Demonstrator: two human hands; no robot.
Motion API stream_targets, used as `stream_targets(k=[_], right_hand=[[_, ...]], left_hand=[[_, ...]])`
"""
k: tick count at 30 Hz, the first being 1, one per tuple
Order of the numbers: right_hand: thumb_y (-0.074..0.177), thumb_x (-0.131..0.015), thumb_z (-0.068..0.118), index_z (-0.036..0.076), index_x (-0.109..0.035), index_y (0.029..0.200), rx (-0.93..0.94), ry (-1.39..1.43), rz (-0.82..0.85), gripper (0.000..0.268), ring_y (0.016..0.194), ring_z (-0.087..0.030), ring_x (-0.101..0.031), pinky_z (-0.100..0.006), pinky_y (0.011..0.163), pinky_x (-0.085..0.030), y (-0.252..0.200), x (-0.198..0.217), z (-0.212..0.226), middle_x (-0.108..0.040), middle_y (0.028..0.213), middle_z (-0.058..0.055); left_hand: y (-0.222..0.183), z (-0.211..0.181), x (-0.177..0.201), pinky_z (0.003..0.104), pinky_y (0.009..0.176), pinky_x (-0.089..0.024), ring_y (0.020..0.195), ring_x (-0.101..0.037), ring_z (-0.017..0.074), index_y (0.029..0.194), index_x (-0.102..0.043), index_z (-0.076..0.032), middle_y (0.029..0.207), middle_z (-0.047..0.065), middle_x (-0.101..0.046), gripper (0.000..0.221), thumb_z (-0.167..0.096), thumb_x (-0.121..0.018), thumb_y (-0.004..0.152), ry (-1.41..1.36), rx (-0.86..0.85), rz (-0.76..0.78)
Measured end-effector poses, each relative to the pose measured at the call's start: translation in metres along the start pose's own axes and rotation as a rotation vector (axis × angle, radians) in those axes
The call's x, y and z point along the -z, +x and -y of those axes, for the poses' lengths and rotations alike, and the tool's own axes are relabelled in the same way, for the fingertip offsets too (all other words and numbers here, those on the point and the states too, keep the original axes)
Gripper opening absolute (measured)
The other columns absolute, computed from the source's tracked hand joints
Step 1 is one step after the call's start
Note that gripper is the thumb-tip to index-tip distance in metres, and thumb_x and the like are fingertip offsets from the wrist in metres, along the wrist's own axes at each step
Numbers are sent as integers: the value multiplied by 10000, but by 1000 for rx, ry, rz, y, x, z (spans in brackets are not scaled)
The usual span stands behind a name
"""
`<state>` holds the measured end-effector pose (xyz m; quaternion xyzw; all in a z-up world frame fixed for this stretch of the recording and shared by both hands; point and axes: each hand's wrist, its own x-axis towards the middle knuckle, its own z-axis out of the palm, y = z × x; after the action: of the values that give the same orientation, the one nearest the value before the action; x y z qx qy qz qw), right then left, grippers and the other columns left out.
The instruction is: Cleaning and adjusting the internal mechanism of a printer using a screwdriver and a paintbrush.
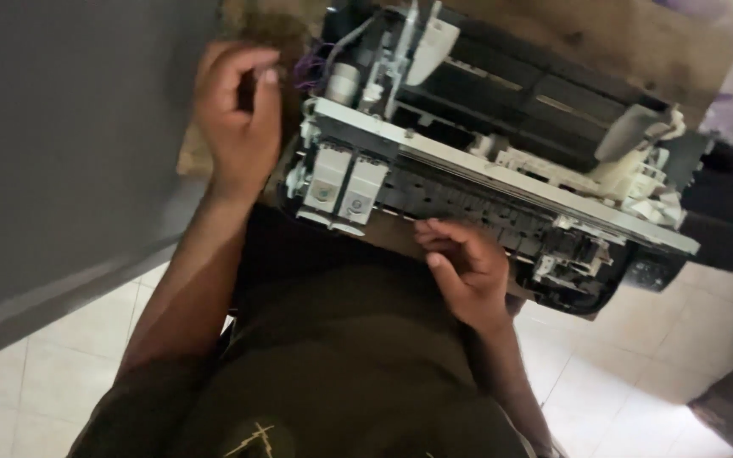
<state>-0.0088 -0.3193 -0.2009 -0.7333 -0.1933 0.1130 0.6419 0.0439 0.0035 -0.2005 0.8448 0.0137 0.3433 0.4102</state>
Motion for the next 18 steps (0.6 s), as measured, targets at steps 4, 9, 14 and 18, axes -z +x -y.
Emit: stream_targets(k=[4,9,14,18], right_hand=[[1016,-653,148,-3,-604,1308,-51,86,56,333,1096,-224,-727,-305,975,-614,0,9,10,-715,1224,-172],[1018,-643,226,28,-615,1307,-20,-16,86,351,1054,-230,-751,-309,930,-637,-2,24,36,-726,1212,-156],[1005,-657,194,33,-626,1276,42,56,-32,317,1050,-253,-766,-336,953,-650,-16,33,44,-730,1167,-155],[994,-667,136,-8,-610,1296,-25,123,-26,339,1057,-295,-770,-335,914,-692,-18,34,41,-710,1188,-191]], left_hand=[[-10,-1,-12,360,912,-481,1005,-594,240,1117,-654,-10,1074,112,-606,134,18,-562,1023,-239,191,21],[0,-13,-16,415,1049,-479,1175,-578,308,1191,-632,27,1210,175,-596,241,108,-565,974,-171,100,25],[1,-11,-1,424,929,-479,1058,-579,317,1149,-650,49,1099,182,-585,198,146,-574,994,-45,44,39],[-2,-9,10,398,799,-469,857,-602,257,1107,-692,57,944,160,-667,175,178,-580,1048,-20,-14,155]])
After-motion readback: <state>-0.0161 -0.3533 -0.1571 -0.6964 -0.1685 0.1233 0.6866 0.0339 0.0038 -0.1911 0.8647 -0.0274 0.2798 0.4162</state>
